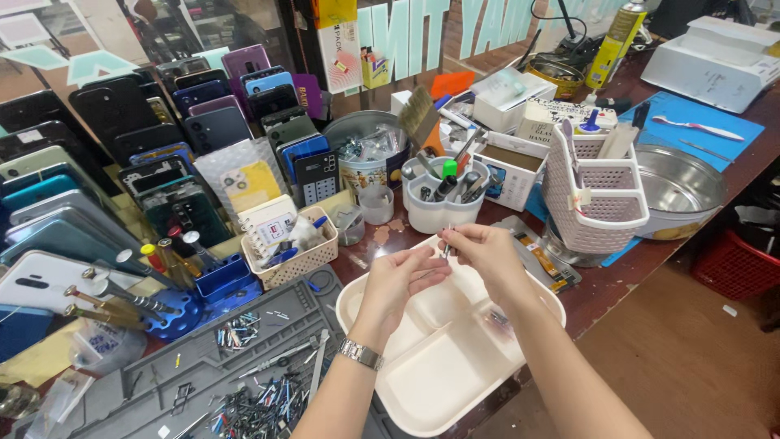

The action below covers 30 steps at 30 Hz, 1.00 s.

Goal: The person sorts small electronic components, likely connectors or pins, from a large pile on a workbench. They pick up individual items, separate them, and place them into compartments of a white tray. The person also briefly moves a multi-compartment organizer and a small plastic bag on the workbench.

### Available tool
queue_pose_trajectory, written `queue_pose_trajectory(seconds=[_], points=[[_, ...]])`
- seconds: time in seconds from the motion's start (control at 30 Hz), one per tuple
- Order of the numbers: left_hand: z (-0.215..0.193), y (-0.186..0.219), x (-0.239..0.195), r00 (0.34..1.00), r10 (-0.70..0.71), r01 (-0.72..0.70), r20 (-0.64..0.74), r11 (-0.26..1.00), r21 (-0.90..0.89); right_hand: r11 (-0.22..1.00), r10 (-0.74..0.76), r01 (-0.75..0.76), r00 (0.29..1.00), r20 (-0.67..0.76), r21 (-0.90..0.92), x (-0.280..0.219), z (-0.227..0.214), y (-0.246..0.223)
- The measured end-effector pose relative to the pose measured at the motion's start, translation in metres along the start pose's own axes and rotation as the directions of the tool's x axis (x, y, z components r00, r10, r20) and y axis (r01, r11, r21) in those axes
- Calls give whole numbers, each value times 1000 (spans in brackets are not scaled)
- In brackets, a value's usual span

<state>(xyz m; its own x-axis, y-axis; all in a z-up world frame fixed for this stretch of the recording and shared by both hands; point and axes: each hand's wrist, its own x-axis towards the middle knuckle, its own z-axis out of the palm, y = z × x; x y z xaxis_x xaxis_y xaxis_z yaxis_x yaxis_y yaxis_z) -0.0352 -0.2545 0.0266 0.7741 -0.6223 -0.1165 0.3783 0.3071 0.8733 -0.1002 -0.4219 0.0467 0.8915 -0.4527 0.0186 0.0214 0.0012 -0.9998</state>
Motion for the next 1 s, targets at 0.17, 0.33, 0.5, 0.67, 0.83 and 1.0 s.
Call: queue_pose_trajectory(seconds=[0.17, 0.33, 0.5, 0.67, 0.83, 1.0], points=[[-3, -16, 24, 985, 113, -99, -131, 989, 107, 993, 13, -12, 1000, 1, -119, 18, -23, 2], [4, -27, 34, 994, -2, 17, -109, 990, 139, 677, -109, 91, 994, 24, -731, 30, -27, 17], [4, -24, 40, 995, -9, 12, -100, 1000, 24, 517, -203, 186, 975, 91, -836, 38, -14, 27], [1, -19, 41, 990, 84, -81, -109, 996, 33, 698, -93, 78, 996, 18, -712, 27, -17, 2], [15, -22, 45, 993, 80, -77, -83, 996, 36, 844, -88, 156, 984, 155, -514, 14, -17, -31], [24, -23, 54, 997, 56, -51, -57, 996, 76, 749, -122, 257, 960, 254, -611, 2, -17, -44]])
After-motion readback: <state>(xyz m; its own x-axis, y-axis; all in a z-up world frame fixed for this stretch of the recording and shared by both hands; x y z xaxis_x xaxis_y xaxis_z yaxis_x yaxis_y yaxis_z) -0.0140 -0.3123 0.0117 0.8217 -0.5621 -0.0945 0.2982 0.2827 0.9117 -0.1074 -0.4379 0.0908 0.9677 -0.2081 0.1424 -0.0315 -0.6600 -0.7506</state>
